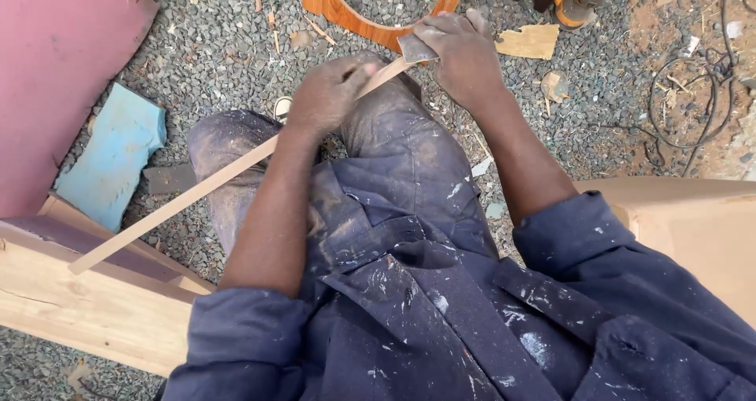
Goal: Sanding the edges and surfaces of a wooden frame component using sandpaper.
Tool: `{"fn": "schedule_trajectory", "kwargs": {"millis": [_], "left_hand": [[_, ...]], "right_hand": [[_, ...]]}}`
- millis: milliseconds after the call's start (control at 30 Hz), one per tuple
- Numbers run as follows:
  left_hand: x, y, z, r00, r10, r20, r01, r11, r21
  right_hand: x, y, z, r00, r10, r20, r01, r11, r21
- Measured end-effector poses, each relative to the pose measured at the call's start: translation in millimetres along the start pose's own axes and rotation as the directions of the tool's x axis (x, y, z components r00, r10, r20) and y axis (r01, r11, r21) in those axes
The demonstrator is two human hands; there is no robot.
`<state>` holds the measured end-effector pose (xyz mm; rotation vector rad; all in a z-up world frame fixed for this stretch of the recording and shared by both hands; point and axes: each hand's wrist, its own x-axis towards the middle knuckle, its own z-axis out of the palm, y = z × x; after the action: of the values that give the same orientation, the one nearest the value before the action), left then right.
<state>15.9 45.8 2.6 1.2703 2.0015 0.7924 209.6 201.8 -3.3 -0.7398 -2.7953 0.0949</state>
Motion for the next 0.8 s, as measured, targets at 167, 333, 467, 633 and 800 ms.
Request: {"fn": "schedule_trajectory", "kwargs": {"millis": [167, 333, 467, 633, 800], "left_hand": [[-32, -47, -28, 0.931, -0.353, 0.097, 0.307, 0.897, 0.317], [-28, -73, -21, 0.943, -0.330, -0.036, 0.329, 0.911, 0.249], [-41, -60, -26, 0.909, -0.395, -0.132, 0.414, 0.894, 0.174], [-37, -54, -20, 0.867, -0.455, -0.205, 0.489, 0.857, 0.166], [-32, -60, -22, 0.845, -0.445, -0.297, 0.443, 0.893, -0.080]], "right_hand": [[2, -28, 12, 0.999, 0.042, 0.007, -0.042, 0.997, -0.070], [7, -128, 22, 0.964, -0.143, 0.223, 0.144, 0.990, 0.011], [4, -51, 9, 0.986, -0.163, 0.041, 0.161, 0.986, 0.040], [2, -18, 25, 0.999, -0.032, -0.044, 0.028, 0.997, -0.074], [10, -141, 15, 0.962, -0.137, 0.236, 0.120, 0.989, 0.086]]}}
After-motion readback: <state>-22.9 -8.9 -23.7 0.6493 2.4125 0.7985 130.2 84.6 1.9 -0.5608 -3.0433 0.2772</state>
